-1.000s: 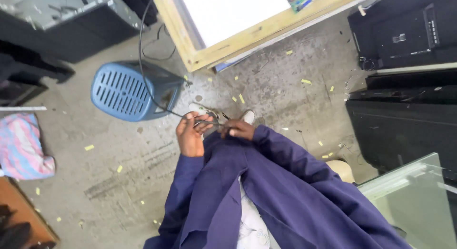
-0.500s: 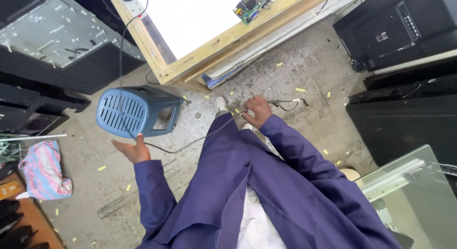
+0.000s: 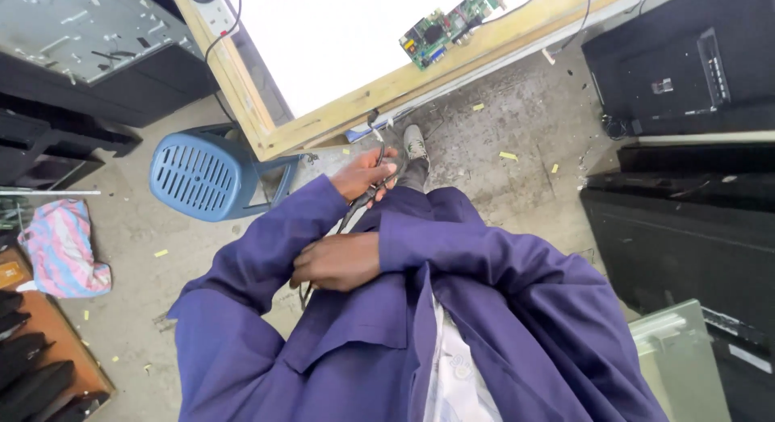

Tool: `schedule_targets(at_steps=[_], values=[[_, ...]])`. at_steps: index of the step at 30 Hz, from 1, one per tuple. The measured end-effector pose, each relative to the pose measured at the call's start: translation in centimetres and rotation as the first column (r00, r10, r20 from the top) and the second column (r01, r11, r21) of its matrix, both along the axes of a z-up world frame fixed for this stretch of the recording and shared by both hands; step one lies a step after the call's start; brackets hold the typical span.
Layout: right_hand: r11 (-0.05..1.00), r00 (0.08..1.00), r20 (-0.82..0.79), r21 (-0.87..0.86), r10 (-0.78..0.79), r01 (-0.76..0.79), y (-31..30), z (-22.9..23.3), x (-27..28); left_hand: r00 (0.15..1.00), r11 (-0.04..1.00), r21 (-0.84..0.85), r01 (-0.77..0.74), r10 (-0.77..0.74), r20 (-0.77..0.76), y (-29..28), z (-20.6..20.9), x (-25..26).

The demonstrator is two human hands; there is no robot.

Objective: Connecting a T-CON board and ribbon cables to a television display panel during a repair process.

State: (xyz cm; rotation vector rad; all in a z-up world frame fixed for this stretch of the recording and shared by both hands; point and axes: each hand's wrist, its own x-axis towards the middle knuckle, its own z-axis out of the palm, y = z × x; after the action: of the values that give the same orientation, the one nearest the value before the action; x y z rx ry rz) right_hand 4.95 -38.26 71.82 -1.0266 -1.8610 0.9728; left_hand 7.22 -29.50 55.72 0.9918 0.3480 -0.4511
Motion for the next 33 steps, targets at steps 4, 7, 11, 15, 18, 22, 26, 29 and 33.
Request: schedule_targets(at_steps=[4, 7, 11, 15, 18, 22, 26, 29, 33], values=[[0.980, 0.959, -0.282, 0.191, -0.006, 0.062, -2.8, 6.9, 9.4, 0.992, 0.999, -0.004, -0.036, 0.036, 0.121, 1.8, 7.7, -0.2], [0.960, 0.926, -0.302, 0.092, -0.226, 0.265, -4.1, 7.5, 15.8, 0.967, 0.913, 0.408, 0.005, -0.109, 0.232, 3.7, 11.1, 0.2], [0.707, 0.670, -0.226, -0.213, -0.707, 0.674, -5.2, 2.9, 21.6, 0.989, 0.819, 0.562, -0.116, 0.040, 0.145, 4.6, 14.9, 1.4], [0.584, 0.576, -0.112, -0.254, -0.810, 0.771, -4.2, -1.3, 23.5, 0.970, 0.657, 0.717, -0.231, 0.097, 0.223, 5.0, 13.7, 2.3], [0.637, 0.623, -0.154, -0.298, -0.767, 0.710, -2.6, -0.7, 22.5, 0.976, 0.516, 0.830, -0.210, 0.164, 0.145, 4.9, 13.2, 2.7], [0.703, 0.667, -0.227, -0.286, -0.710, 0.651, -1.4, -1.9, 22.6, 0.984, 0.281, 0.950, -0.135, 0.152, 0.095, 4.0, 14.5, 4.6], [0.654, 0.650, -0.075, -0.117, -0.756, 0.748, 0.2, -0.9, 24.3, 0.949, 0.081, 0.962, -0.262, 0.201, 0.242, 3.9, 14.2, 6.2], [0.658, 0.659, 0.039, -0.047, -0.751, 0.752, -0.1, -2.4, 26.0, 0.917, -0.076, 0.935, -0.345, 0.185, 0.354, 4.1, 12.5, 6.1], [0.594, 0.530, 0.299, 0.194, -0.794, 0.781, -1.8, -8.3, 31.8, 0.924, -0.405, 0.861, -0.306, 0.092, 0.372, 4.7, 12.2, 6.6]])
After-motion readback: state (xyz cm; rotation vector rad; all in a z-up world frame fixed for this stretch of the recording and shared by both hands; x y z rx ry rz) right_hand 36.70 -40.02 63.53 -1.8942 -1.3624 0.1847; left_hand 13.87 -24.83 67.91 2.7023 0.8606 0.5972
